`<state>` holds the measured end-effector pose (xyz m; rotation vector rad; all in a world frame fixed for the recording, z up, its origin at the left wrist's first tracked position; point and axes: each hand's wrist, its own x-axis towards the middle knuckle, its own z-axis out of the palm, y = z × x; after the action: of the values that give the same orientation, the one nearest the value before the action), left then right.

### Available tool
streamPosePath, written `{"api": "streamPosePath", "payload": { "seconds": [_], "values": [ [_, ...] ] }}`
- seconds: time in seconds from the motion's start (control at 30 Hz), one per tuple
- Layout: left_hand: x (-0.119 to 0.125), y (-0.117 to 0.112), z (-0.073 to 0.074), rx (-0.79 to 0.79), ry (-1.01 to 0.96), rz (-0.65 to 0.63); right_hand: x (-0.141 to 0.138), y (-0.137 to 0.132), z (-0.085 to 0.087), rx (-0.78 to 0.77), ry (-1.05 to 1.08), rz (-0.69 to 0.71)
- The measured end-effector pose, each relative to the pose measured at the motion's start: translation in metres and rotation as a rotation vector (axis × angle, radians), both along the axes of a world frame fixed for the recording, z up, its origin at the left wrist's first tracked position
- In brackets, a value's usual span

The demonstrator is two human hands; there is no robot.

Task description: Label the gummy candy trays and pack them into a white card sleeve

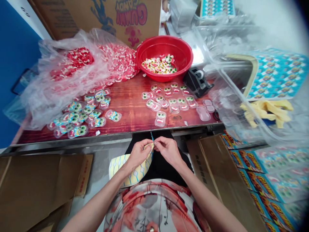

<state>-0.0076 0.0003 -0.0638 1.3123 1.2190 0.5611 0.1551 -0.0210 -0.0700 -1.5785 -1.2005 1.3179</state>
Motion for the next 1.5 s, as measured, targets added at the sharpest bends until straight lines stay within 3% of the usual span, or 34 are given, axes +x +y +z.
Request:
{"api": "streamPosePath", "payload": {
  "seconds": [0.17, 0.27, 0.37, 0.47, 0.6, 0.7, 0.77, 0.93, 1.1, 1.2, 1.4, 1.5],
  "values": [
    [0.0, -0.001, -0.004, 0.025, 0.03, 0.007, -0.014, -0.004, -0.002, -0.011, 0.057, -0.143],
    [-0.008, 0.001, -0.007, 0.053, 0.338, 0.004, -0.014, -0.01, -0.006, -0.088, 0.275, -0.349],
    [-0.019, 0.008, -0.01, 0.049, 0.68, -0.03, 0.009, -0.015, -0.005, -0.073, 0.461, -0.599],
    [-0.026, 0.016, -0.011, 0.044, 0.794, -0.034, 0.046, -0.018, 0.006, 0.013, 0.584, -0.754],
    [-0.022, 0.017, -0.003, 0.128, 0.943, -0.156, 0.081, -0.016, 0.034, 0.202, 0.615, -0.792],
    [-0.019, 0.008, 0.013, 0.308, 1.094, -0.282, 0.085, -0.011, 0.054, 0.333, 0.63, -0.722],
    [-0.019, 0.004, 0.027, 0.43, 1.145, -0.284, 0.081, -0.007, 0.06, 0.378, 0.666, -0.654],
    [0.005, 0.024, 0.048, 0.659, 0.933, -0.14, 0.07, 0.0, 0.058, 0.345, 0.722, -0.602],
    [0.061, 0.073, 0.046, 0.472, 0.922, -0.068, 0.062, -0.002, 0.055, 0.351, 0.475, -0.613],
    [0.083, 0.082, 0.043, 0.415, 0.893, -0.09, 0.064, -0.006, 0.059, 0.358, 0.297, -0.562],
    [0.09, 0.077, 0.032, 0.426, 0.67, -0.17, 0.072, -0.004, 0.06, 0.313, 0.228, -0.572],
    [0.087, 0.08, 0.026, 0.364, 0.446, -0.09, 0.07, 0.001, 0.056, 0.345, 0.278, -0.6]
  ]
}}
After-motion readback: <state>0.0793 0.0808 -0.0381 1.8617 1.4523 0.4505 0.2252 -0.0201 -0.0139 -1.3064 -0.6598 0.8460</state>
